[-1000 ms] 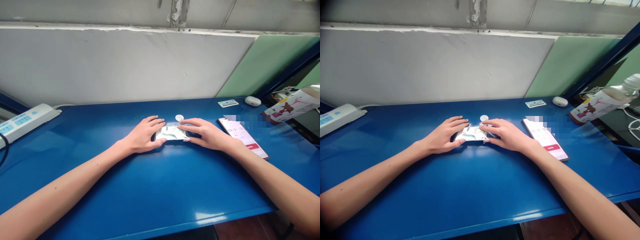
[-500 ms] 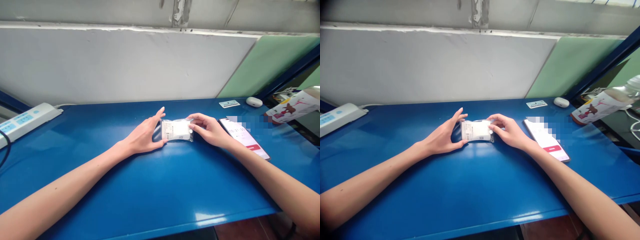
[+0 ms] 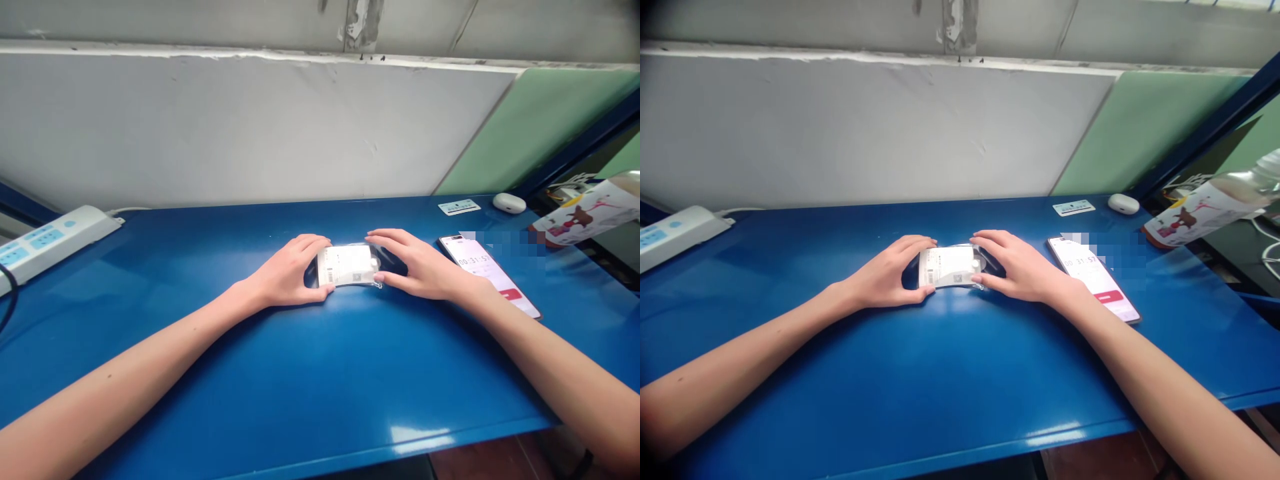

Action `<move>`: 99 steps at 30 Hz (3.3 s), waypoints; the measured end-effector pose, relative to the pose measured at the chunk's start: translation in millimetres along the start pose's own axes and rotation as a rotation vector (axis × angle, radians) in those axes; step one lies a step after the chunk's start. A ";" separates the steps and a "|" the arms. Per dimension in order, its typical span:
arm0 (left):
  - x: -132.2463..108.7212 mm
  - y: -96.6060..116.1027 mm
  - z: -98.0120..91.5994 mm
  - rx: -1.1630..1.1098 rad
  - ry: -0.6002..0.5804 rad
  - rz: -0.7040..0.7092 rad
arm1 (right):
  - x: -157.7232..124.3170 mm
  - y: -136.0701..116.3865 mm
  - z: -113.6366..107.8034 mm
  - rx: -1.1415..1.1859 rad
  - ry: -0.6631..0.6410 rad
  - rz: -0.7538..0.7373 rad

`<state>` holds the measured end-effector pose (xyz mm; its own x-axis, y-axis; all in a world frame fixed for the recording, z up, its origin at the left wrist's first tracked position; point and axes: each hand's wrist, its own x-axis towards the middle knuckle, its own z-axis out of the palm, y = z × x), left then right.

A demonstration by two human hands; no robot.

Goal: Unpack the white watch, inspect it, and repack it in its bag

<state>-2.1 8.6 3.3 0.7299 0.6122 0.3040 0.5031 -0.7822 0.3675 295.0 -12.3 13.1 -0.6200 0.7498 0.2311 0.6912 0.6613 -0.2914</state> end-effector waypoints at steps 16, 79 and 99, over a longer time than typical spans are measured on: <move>1.8 -0.1 0.2 0.063 -0.036 0.018 | -1.2 3.1 2.2 -0.044 -0.181 0.066; 2.0 -1.2 -0.3 0.021 -0.074 0.043 | 5.3 -10.0 24.2 0.259 0.002 0.134; 1.8 -2.0 1.5 0.092 -0.034 0.025 | 2.5 -3.4 17.0 0.046 0.181 0.004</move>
<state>-1.1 11.1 1.7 0.7570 0.5894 0.2820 0.5239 -0.8054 0.2772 284.7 -13.0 -1.1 -0.5376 0.7466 0.3919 0.6731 0.6599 -0.3338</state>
